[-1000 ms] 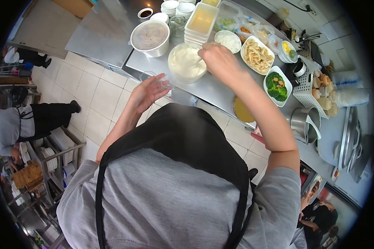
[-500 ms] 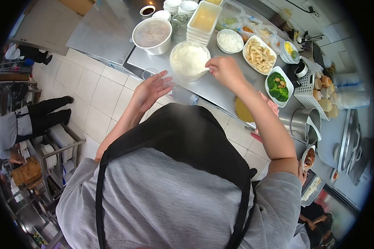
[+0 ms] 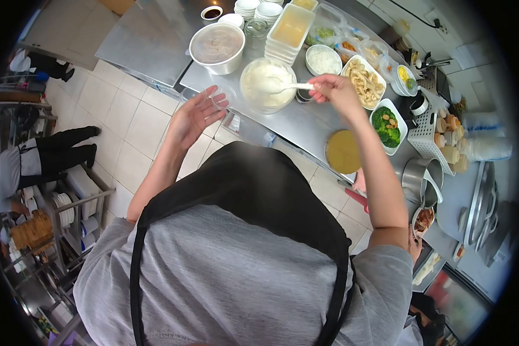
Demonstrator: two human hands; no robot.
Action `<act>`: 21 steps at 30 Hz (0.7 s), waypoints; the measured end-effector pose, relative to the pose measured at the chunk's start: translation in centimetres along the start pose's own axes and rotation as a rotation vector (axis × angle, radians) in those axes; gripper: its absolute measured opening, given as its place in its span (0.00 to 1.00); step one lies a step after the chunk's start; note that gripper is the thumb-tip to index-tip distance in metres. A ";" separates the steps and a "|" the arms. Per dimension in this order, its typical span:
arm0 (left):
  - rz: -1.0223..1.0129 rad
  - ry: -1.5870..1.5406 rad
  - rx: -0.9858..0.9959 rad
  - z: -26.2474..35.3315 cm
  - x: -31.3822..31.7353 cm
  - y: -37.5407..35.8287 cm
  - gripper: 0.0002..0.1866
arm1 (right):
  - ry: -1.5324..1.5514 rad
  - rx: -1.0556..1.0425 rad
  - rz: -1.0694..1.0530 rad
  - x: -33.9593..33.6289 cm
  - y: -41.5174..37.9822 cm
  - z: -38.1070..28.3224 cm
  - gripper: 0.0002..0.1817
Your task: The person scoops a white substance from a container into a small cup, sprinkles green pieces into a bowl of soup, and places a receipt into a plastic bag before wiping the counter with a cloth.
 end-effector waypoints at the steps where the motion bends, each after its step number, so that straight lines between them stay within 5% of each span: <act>1: -0.008 0.008 0.036 0.7 0.4 -0.1 0.26 | -0.038 -0.050 0.005 -0.6 0.2 -1.9 0.09; 11: -0.221 0.005 0.061 2.4 5.7 2.7 0.26 | -0.536 -0.476 -0.101 0.4 0.6 -19.0 0.08; 16: -0.315 -0.040 0.049 3.0 7.8 2.4 0.26 | -1.219 -1.018 -0.235 6.1 -1.4 -23.1 0.12; 21: -0.346 -0.079 0.033 3.2 8.5 2.0 0.26 | -1.307 -1.023 -0.275 8.1 -1.6 -23.3 0.14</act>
Point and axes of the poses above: each hand's wrist, its own y-axis towards the middle knuckle, its own x-axis out of the palm, z = x × y, the point moved 6 cm from there along y, towards the middle knuckle, and after that the axes turned 14 degrees about -x, right-handed, at the moved point
